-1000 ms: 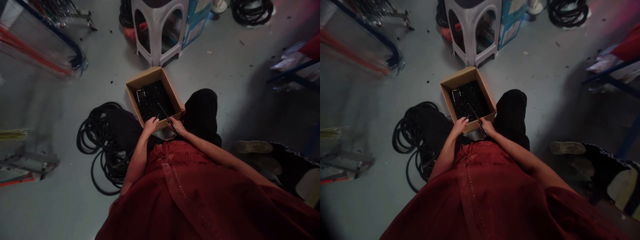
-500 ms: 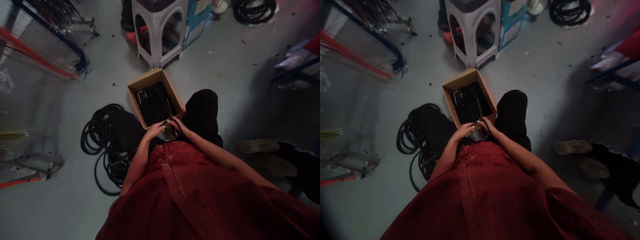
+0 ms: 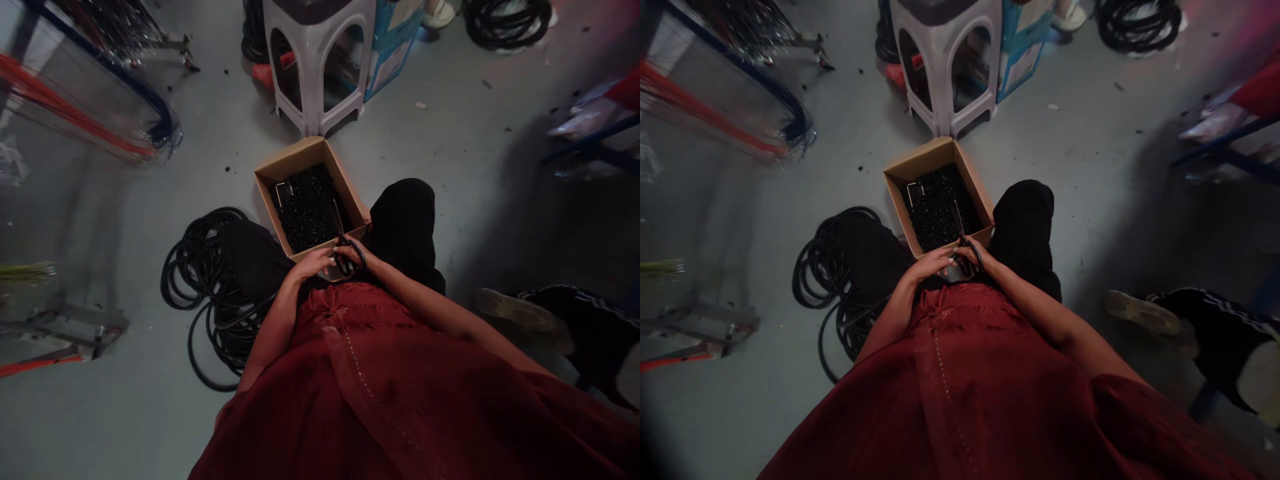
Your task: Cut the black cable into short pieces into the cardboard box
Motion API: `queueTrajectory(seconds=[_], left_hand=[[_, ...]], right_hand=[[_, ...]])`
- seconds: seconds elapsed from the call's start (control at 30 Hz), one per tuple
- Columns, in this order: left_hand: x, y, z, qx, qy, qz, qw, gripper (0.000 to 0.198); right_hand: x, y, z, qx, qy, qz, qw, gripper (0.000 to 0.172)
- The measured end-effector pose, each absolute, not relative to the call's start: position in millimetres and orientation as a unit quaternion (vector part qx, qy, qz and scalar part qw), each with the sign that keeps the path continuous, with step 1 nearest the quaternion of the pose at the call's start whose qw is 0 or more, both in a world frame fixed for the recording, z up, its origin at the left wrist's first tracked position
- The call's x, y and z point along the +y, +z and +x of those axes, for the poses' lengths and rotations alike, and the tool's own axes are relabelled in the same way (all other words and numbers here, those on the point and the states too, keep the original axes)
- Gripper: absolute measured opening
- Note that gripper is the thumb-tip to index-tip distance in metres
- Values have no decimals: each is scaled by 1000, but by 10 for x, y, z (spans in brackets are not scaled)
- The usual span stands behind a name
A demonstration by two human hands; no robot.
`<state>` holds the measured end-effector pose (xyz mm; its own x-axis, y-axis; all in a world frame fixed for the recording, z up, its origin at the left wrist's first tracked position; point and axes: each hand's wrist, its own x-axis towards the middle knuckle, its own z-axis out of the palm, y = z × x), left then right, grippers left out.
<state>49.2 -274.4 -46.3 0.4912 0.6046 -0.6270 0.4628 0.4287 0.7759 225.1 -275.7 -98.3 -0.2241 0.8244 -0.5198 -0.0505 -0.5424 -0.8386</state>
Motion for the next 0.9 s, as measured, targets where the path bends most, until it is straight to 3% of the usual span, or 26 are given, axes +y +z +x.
queueTrajectory(seconds=[0.23, 0.53, 0.9], left_hand=[[-2770, -551, 516, 501, 65, 600, 620, 51], [-2951, -356, 445, 576, -1, 694, 431, 43], [-2797, -607, 530, 514, 53, 596, 615, 42]], right_hand=[[-2756, -1045, 2258, -355, 684, -548, 325, 43], [-2692, -1069, 2330, -359, 654, -576, 335, 38], [-2696, -1012, 2365, -424, 604, -590, 327, 39]])
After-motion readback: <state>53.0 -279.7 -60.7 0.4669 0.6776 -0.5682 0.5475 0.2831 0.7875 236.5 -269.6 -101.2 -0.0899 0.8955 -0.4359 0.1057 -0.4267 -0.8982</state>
